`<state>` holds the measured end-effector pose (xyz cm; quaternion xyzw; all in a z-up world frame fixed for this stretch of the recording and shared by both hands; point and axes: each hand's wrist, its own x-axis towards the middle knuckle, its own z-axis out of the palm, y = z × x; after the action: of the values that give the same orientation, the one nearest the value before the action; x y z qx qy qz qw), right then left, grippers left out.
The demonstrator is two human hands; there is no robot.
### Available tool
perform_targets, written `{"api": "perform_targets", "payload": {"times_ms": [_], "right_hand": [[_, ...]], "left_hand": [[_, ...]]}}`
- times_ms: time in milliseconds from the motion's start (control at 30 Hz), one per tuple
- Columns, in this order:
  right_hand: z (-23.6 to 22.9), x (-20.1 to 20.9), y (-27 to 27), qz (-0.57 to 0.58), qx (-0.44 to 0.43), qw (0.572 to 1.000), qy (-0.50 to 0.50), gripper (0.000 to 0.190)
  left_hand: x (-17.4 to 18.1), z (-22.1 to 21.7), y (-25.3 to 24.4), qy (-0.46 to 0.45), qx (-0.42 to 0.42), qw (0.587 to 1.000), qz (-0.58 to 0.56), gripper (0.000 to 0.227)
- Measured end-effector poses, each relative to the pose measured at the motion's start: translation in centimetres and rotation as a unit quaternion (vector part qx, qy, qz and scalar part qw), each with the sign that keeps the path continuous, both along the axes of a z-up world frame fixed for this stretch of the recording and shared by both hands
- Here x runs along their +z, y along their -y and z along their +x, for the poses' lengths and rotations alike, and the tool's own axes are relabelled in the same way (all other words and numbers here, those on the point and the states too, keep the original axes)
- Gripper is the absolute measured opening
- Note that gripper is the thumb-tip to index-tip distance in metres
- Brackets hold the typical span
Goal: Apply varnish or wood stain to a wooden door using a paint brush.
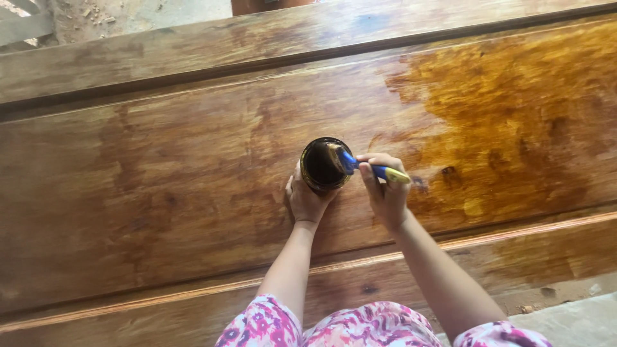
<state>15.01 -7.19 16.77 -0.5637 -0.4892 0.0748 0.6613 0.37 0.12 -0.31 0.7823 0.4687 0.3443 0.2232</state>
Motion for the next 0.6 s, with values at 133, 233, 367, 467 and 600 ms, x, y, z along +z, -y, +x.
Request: {"api": "perform_targets", "payload": {"times_ms": [133,233,367,467,600], "right_hand": [[1.7,5.0,-1.0,-0.082,0.024,0.985,0.149,0.015],[2.2,8.1,-2.7,-0.168,0.055,0.959,0.221,0.014],[1.9,9.3,-4.6,-0.224,0.076,0.919,0.316,0.018],[2.2,9.5,-5.4,-0.242,0.077,0.903,0.346,0.02],[3.2,9.8,-5.7,-0.277,0.074,0.896,0.338,0.022]], "left_hand": [[-0.6,-0.1,0.3,-0.017,0.007,1.0,-0.013,0.121],[-0.7,0.0,0.1,-0.03,0.006,0.999,-0.02,0.12],[0.2,0.0,0.0,-0.034,0.007,0.999,-0.035,0.12],[0.8,0.1,-0.1,-0.03,0.006,0.998,-0.049,0.12],[0.4,0.1,-0.1,-0.041,0.003,0.999,0.003,0.118]]}}
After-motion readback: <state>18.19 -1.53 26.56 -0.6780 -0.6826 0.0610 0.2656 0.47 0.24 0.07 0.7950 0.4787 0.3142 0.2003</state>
